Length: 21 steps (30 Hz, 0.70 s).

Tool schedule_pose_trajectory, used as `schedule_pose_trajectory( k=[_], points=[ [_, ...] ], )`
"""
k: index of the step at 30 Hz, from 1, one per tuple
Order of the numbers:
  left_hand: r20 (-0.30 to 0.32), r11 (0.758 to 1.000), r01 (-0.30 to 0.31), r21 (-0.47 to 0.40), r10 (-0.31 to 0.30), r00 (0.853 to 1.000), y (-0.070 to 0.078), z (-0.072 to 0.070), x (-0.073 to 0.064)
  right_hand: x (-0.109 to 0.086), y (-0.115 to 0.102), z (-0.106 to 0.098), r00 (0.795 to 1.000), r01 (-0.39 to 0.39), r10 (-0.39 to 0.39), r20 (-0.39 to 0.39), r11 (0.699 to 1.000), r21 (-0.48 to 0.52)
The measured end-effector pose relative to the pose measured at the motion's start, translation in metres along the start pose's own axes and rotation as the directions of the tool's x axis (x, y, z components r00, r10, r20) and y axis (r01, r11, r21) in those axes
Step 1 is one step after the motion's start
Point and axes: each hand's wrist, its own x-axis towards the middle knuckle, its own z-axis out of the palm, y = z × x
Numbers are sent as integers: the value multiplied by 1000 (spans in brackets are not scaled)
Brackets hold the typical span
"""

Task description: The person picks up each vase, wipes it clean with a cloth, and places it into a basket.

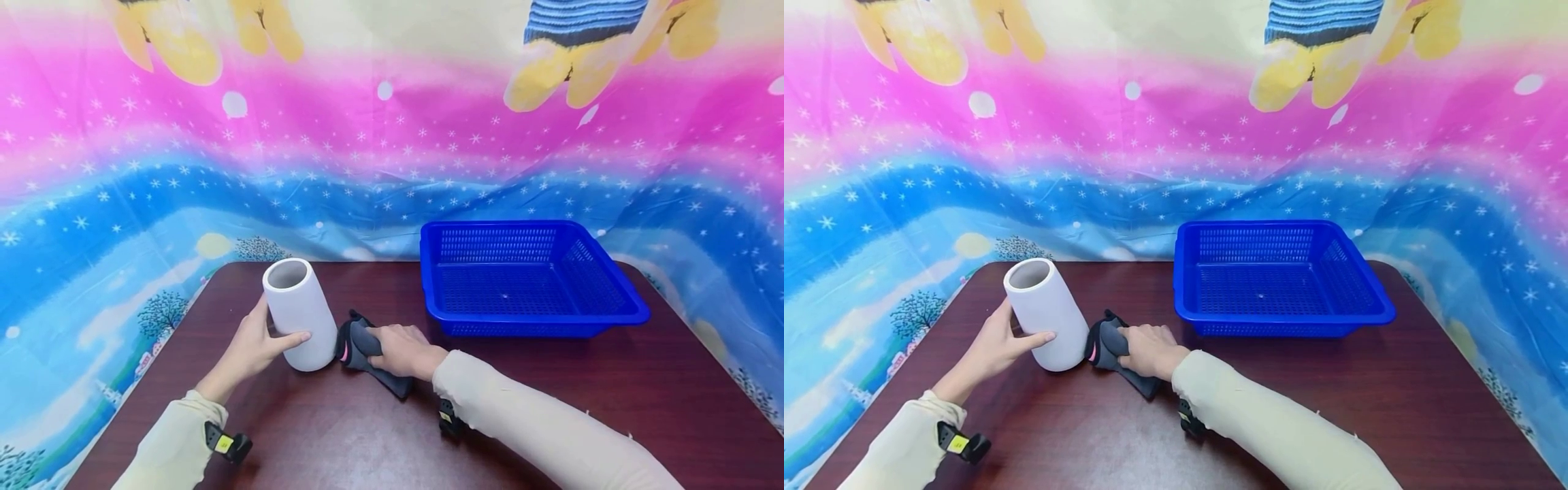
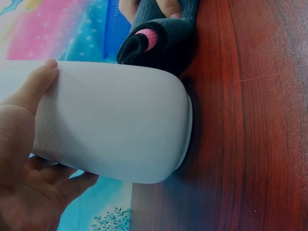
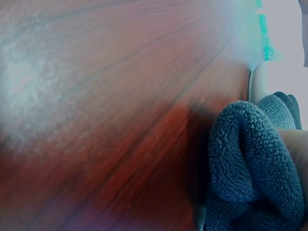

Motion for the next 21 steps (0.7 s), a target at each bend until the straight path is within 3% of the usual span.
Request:
schedule_pose_trajectory(
  k=[11,21],
  points=[
    [11,1000,10,-11,-10,1000,0,0,1,-4,6,-4,1000,20,-20,5,999,40],
    [6,1000,7,-13,-7,1000,-1,1,1,-6,10,-5,1000,26,-27,0,989,145]
  ],
)
